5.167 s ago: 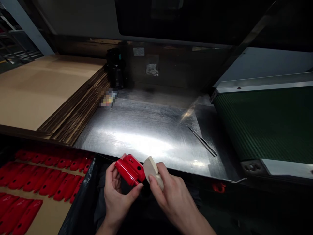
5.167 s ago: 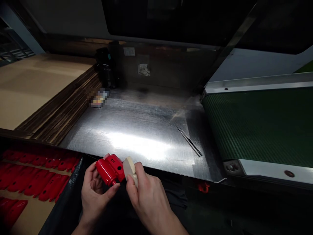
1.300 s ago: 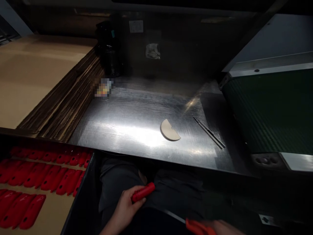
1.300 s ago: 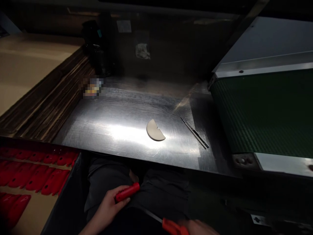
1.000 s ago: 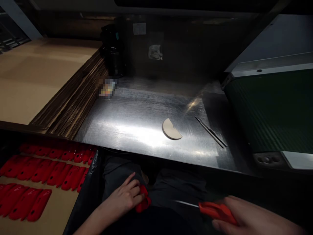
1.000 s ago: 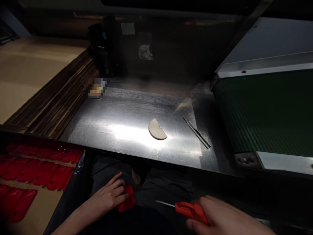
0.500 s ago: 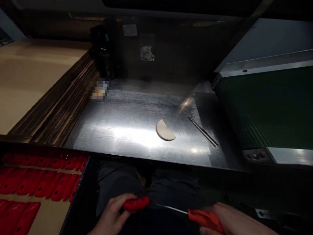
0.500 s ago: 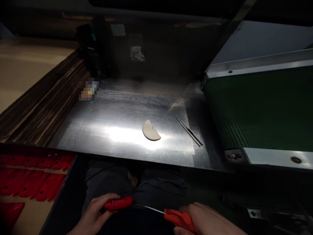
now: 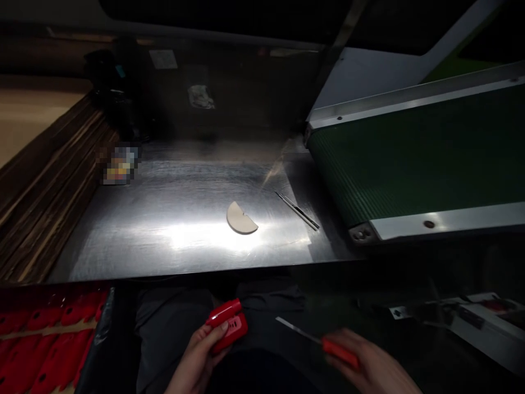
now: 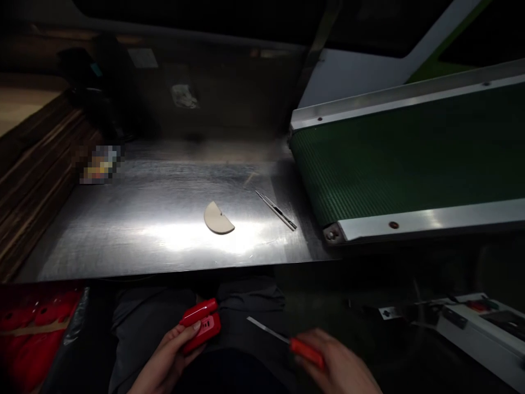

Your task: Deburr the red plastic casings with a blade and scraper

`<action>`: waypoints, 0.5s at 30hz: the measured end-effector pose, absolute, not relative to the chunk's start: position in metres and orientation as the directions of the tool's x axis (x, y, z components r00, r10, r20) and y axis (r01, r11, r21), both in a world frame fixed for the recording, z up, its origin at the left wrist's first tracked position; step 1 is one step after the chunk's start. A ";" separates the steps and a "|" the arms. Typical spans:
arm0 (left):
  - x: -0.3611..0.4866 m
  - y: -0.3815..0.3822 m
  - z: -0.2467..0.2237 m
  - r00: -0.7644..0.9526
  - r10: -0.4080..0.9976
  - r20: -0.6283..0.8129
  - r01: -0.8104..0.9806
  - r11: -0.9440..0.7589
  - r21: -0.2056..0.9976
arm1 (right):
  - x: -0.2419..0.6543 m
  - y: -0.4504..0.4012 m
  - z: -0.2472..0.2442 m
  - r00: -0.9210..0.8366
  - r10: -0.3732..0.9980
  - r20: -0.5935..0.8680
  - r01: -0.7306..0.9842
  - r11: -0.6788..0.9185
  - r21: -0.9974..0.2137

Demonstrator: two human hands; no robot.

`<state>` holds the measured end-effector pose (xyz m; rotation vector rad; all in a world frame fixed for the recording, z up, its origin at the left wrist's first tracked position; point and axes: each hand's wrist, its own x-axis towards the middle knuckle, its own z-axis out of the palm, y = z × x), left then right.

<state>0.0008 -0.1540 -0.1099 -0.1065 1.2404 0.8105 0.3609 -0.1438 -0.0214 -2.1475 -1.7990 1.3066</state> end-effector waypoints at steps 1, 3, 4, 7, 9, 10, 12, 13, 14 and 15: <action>-0.002 -0.155 -0.108 0.084 0.488 -0.869 -0.606 0.717 0.345 | 0.371 -0.141 -0.028 0.051 0.861 -0.506 0.750 -0.367 -0.551; -0.006 -0.158 -0.106 0.067 0.484 -0.873 -0.609 0.713 0.348 | 0.385 -0.135 -0.042 0.283 0.887 -0.364 0.625 -0.459 -0.632; -0.008 -0.159 -0.104 0.059 0.480 -0.876 -0.604 0.715 0.351 | 0.387 -0.132 -0.049 0.397 0.869 -0.294 0.555 -0.483 -0.677; -0.009 -0.165 -0.096 0.038 0.485 -0.874 -0.604 0.708 0.367 | 0.375 -0.116 -0.069 0.619 0.777 -0.116 0.438 -0.464 -0.770; -0.009 -0.169 -0.087 0.022 0.525 -0.851 -0.621 0.674 0.401 | 0.357 -0.104 -0.082 0.687 0.726 -0.019 0.423 -0.421 -0.802; -0.010 -0.171 -0.081 0.008 0.550 -0.835 -0.627 0.654 0.424 | 0.348 -0.100 -0.087 0.714 0.700 0.019 0.417 -0.404 -0.814; -0.014 -0.178 -0.071 -0.028 0.590 -0.807 -0.634 0.613 0.471 | 0.331 -0.096 -0.094 0.747 0.662 0.067 0.415 -0.384 -0.825; -0.018 -0.183 -0.066 -0.050 0.607 -0.793 -0.641 0.590 0.491 | 0.324 -0.097 -0.096 0.740 0.669 0.068 0.416 -0.376 -0.828; -0.024 -0.189 -0.061 -0.071 0.624 -0.779 -0.653 0.561 0.509 | 0.318 -0.098 -0.096 0.702 0.711 0.049 0.423 -0.361 -0.831; -0.030 -0.195 -0.057 -0.094 0.641 -0.762 -0.669 0.526 0.525 | 0.313 -0.099 -0.095 0.638 0.770 0.019 0.431 -0.337 -0.837</action>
